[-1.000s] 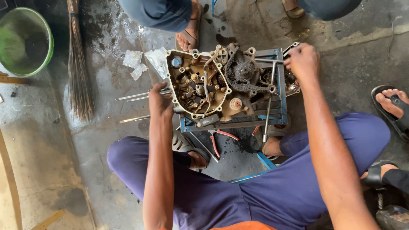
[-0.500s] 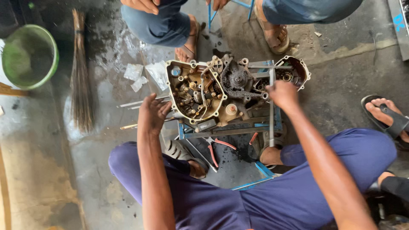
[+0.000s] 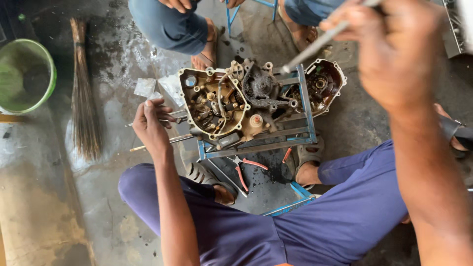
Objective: The person uses a T-handle wrench to loosen and remove bolts from a disassembled engine block mounted on a stand. They flip the engine over to access the internal components and continue removing bolts with the wrench.
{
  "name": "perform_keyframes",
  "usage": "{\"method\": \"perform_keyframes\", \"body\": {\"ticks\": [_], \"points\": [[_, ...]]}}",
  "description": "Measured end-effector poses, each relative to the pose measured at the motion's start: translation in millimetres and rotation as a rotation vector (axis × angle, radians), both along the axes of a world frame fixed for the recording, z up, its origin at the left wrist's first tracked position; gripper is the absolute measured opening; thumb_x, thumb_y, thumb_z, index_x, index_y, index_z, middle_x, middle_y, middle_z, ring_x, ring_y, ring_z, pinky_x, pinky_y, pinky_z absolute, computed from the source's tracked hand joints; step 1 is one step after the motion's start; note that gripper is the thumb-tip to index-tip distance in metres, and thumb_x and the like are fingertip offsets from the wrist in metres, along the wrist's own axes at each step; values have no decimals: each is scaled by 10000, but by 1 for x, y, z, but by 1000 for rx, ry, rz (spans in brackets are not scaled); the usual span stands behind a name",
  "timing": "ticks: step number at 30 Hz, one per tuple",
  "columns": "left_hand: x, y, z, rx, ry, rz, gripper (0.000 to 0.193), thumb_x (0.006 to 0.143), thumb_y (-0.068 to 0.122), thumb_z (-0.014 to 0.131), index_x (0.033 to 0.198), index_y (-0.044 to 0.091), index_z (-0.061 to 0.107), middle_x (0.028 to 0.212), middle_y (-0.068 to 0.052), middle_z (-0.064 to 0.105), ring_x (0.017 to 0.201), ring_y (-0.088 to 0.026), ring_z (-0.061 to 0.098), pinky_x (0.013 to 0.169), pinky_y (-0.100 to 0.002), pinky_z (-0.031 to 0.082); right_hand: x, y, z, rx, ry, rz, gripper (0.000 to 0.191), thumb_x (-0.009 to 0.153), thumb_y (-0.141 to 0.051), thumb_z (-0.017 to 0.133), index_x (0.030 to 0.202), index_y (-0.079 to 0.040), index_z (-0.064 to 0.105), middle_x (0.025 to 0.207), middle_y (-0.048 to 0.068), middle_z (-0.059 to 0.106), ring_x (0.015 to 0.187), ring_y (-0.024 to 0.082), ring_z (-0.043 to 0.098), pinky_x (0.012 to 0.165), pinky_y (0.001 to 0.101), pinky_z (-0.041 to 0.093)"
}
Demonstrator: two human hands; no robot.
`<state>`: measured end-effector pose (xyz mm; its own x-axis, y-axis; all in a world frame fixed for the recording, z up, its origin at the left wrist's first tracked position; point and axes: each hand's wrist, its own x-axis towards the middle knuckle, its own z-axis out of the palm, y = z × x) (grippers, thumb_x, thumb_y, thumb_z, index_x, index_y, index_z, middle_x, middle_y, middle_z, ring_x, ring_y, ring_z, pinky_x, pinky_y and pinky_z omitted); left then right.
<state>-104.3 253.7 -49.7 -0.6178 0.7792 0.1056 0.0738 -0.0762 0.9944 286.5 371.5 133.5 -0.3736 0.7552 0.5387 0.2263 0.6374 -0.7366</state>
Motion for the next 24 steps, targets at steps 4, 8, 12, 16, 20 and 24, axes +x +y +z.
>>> {"method": "perform_keyframes", "body": {"ticks": [4, 8, 12, 16, 20, 24], "points": [[2, 7, 6, 66, -47, 65, 391, 1118, 332, 475, 1087, 1, 680, 765, -56, 681, 580, -83, 604, 501, -207, 391, -64, 23, 5, 150, -31, 75, 114, 1140, 46, 486, 1116, 96, 586, 1066, 197, 722, 1019, 261, 765, 875, 346, 650], [-4, 7, 8, 112, -94, 66, 401, 1119, 351, 463, 1102, 8, 670, 762, -49, 667, 580, -74, 574, 508, -205, 372, -91, 36, -9, 149, -110, 46, 128, 1195, -2, 554, 1117, 77, 617, 1047, 163, 759, 1025, 253, 794, 868, 345, 626], [-5, 9, 8, 124, -92, 80, 420, 1122, 366, 449, 1097, 11, 674, 756, -44, 659, 580, -72, 562, 508, -204, 358, -98, 49, -26, 127, -91, 91, 104, 1161, 32, 508, 1125, 72, 597, 1069, 162, 760, 1057, 256, 796, 884, 346, 627], [-2, 10, 10, 144, -43, 97, 427, 1127, 368, 437, 1093, 11, 669, 748, -44, 652, 579, -72, 558, 505, -207, 345, -111, 65, -36, 173, -106, 124, 114, 1173, 36, 486, 1135, 63, 590, 1083, 166, 747, 1089, 259, 790, 900, 342, 623], [0, 10, 14, 189, -34, 72, 397, 1134, 337, 441, 1104, 6, 659, 762, -46, 648, 596, -66, 549, 528, -211, 374, -122, 70, -41, 165, -124, 141, 70, 1181, 6, 535, 1152, 61, 566, 1036, 162, 749, 1022, 262, 796, 854, 344, 627], [8, 5, 29, 240, 16, 47, 378, 1141, 328, 451, 1136, -1, 636, 798, -50, 645, 637, -78, 553, 570, -209, 371, -125, 78, -38, 137, -150, 203, 93, 1183, 13, 522, 1118, 56, 572, 1045, 158, 738, 1029, 264, 796, 865, 345, 625]]}}
